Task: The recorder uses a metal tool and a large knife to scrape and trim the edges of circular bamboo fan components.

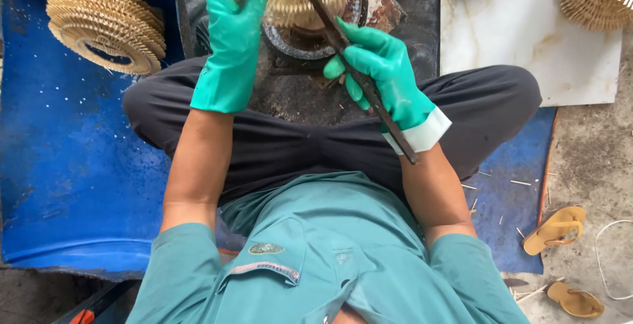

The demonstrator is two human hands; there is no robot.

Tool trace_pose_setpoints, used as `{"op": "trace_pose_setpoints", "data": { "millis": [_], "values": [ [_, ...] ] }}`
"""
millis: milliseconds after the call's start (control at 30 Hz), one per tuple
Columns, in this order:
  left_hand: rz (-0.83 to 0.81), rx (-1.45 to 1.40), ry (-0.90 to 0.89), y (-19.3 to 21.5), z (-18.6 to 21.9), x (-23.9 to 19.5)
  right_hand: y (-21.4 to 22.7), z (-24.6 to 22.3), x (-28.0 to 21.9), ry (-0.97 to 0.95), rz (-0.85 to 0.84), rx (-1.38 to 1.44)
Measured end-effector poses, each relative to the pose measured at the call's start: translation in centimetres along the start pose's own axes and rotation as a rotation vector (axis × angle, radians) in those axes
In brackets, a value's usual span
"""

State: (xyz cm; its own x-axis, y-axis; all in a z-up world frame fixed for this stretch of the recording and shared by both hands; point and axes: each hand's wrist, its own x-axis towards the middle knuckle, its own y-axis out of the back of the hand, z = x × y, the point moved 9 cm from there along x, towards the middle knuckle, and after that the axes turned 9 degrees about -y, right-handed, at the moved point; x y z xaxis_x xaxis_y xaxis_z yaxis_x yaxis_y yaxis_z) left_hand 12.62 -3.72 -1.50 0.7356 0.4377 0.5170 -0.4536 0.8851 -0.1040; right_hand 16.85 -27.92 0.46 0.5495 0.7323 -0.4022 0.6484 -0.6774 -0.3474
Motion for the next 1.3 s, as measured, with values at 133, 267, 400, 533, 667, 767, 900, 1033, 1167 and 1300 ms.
{"op": "trace_pose_setpoints", "data": {
  "millis": [133, 267, 400, 533, 667, 767, 900, 1033, 1167, 1300],
  "values": [
    [-0.065, 0.226, -0.102, -0.7, 2.1, 1.0, -0.4, -1.4, -0.3, 0.057, -0.029, 0.096],
    [0.029, 0.215, -0.156, 1.9, -1.1, 0.7, -0.5, -2.1, -0.5, 0.073, 0.048, 0.06],
    [0.081, -0.007, -0.119, 1.5, -1.1, 0.4, 0.2, -1.7, 0.0, 0.139, 0.153, 0.092],
    [0.068, 0.066, -0.043, 1.3, -1.8, 0.5, -0.3, -1.6, 0.1, 0.062, 0.082, 0.013],
    [0.083, 0.015, -0.055, 1.7, -2.6, 0.1, -1.0, -1.6, -0.5, 0.055, 0.108, 0.036],
    [0.039, -0.002, -0.041, 1.0, -1.5, 0.5, 0.0, -0.7, 0.0, 0.023, 0.099, -0.061],
    [0.053, 0.054, -0.036, 1.2, -1.1, 0.5, 0.2, -0.5, 0.2, 0.043, 0.107, -0.017],
    [0.049, 0.13, -0.046, 1.5, -1.1, 0.7, 0.3, -0.8, 0.2, 0.012, 0.076, -0.043],
    [0.017, 0.184, -0.009, 1.3, -0.9, 0.7, 0.1, -0.6, 0.4, 0.02, 0.033, -0.022],
    [0.019, 0.124, 0.042, 0.5, 1.7, 0.7, 0.3, 0.2, 0.6, 0.007, -0.057, -0.034]
  ]
}}
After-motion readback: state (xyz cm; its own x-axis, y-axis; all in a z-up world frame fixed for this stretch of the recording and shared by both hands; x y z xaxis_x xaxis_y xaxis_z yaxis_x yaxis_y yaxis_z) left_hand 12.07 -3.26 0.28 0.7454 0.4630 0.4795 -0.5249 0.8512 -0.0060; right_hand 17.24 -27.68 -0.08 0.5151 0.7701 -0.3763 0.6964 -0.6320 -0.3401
